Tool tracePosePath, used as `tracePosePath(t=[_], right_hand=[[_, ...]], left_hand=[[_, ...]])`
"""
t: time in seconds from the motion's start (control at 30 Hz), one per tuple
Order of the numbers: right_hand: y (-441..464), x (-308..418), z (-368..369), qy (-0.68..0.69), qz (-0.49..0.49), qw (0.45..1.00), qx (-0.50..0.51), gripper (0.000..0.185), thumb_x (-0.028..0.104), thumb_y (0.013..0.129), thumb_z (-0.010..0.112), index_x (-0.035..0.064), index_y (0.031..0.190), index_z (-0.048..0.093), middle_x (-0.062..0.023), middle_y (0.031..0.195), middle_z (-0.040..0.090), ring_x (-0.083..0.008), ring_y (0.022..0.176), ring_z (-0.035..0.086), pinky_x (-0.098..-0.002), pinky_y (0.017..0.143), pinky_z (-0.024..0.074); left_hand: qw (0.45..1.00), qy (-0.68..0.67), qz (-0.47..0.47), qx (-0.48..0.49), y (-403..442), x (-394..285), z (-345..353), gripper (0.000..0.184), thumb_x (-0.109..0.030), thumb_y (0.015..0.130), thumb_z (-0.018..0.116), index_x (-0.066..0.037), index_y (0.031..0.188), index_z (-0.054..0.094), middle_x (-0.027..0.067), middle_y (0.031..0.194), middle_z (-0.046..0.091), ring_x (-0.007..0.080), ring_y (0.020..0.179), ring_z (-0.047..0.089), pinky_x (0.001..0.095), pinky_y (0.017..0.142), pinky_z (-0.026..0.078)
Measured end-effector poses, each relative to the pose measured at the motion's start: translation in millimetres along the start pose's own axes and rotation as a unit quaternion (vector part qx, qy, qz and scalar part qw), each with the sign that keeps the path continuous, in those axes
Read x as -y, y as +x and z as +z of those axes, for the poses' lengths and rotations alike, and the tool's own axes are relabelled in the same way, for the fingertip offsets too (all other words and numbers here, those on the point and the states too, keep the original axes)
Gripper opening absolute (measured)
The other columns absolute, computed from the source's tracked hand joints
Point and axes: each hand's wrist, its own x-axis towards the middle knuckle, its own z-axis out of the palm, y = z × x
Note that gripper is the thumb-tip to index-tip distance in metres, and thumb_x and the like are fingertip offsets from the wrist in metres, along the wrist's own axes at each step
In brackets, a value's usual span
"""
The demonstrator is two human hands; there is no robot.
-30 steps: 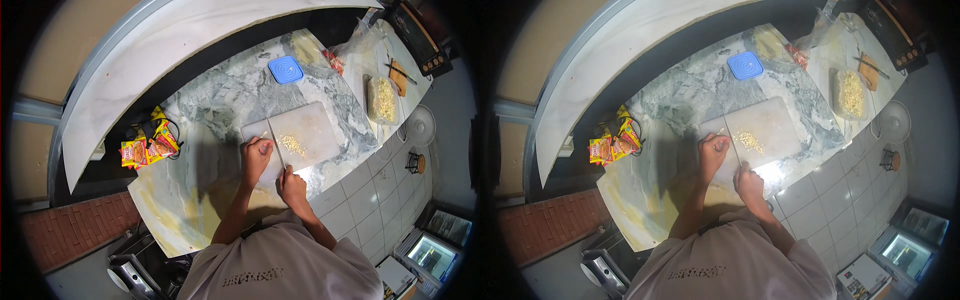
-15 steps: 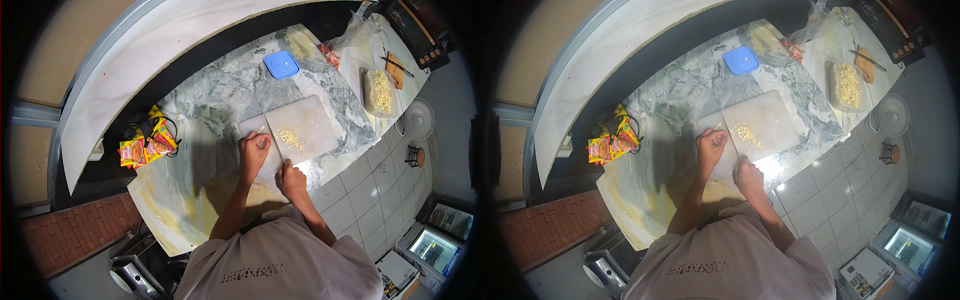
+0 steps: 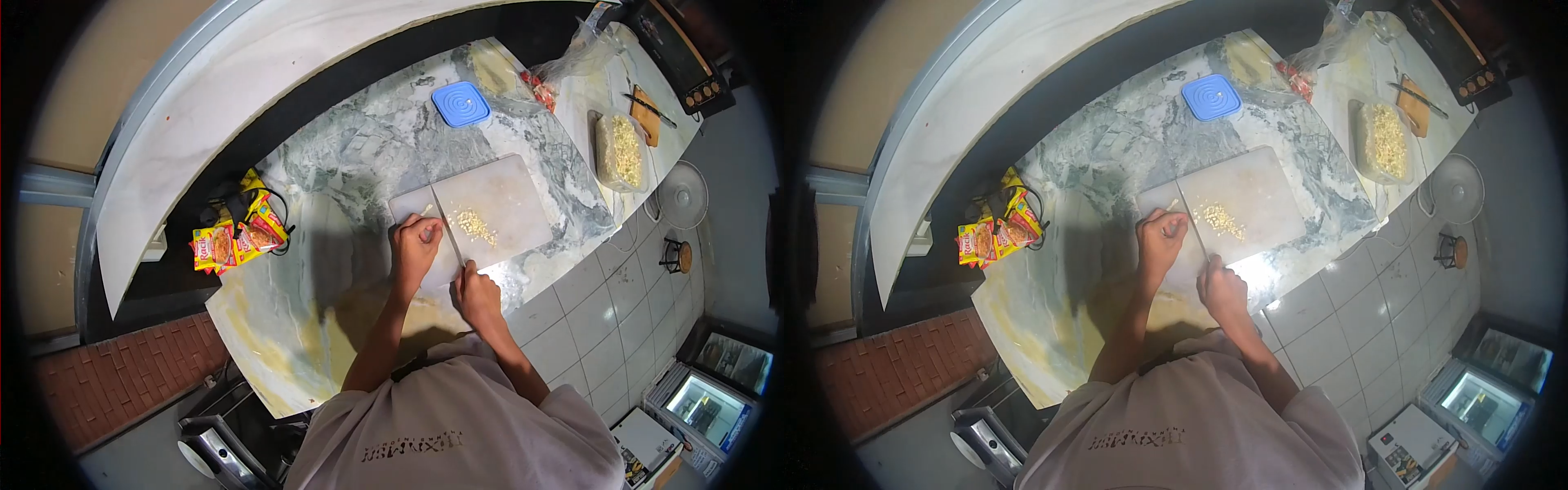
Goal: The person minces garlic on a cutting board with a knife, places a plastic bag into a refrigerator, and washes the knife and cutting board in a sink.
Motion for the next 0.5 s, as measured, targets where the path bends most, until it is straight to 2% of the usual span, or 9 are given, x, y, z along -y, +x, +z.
tracePosePath(t=[0.27, 0.33, 0.43, 0.5], right_hand=[[0, -2, -9, 0.023, 0.019, 0.999, 0.031, 0.024, 0.022, 0.088, 0.052, -0.0005, 0.094, 0.05, -0.0288, 0.075, 0.063, -0.0452, 0.071, 0.063, -0.0544, 0.065, 0.0504], [-6, -8, -7, 0.046, -0.002, 0.999, 0.002, 0.025, 0.023, 0.094, 0.048, -0.0017, 0.092, 0.051, -0.0277, 0.064, 0.06, -0.0471, 0.066, 0.061, -0.0558, 0.061, 0.0486], [-20, -12, -9, 0.05, 0.001, 0.999, -0.016, 0.025, 0.023, 0.094, 0.048, -0.0011, 0.093, 0.053, -0.0254, 0.064, 0.061, -0.0462, 0.064, 0.061, -0.055, 0.06, 0.0484], [-21, -20, -4, 0.039, -0.005, 0.999, -0.023, 0.024, 0.023, 0.094, 0.049, -0.0007, 0.094, 0.053, -0.0243, 0.064, 0.061, -0.0456, 0.063, 0.061, -0.0542, 0.059, 0.0485]], left_hand=[[1.0, 0.014, -0.012, 0.018, 0, -1, -1, 0.009, -0.003, 0.074, 0.07, -0.004, 0.082, 0.069, 0.0081, 0.074, 0.063, 0.0198, 0.053, 0.056, 0.032, 0.051, 0.045], [1.0, 0.013, -0.015, 0.012, 3, 1, 1, 0.008, -0.003, 0.074, 0.07, -0.004, 0.082, 0.068, 0.0081, 0.074, 0.063, 0.0204, 0.053, 0.056, 0.0323, 0.052, 0.045], [1.0, 0.016, 0.002, 0.005, -2, 5, 0, 0.011, -0.002, 0.073, 0.07, -0.004, 0.084, 0.069, 0.0076, 0.074, 0.063, 0.0183, 0.05, 0.051, 0.0318, 0.048, 0.041], [0.999, 0.036, 0.005, 0.012, -4, 6, 1, 0.012, -0.004, 0.075, 0.071, -0.006, 0.086, 0.069, 0.0063, 0.078, 0.064, 0.02, 0.053, 0.053, 0.0323, 0.055, 0.042]])
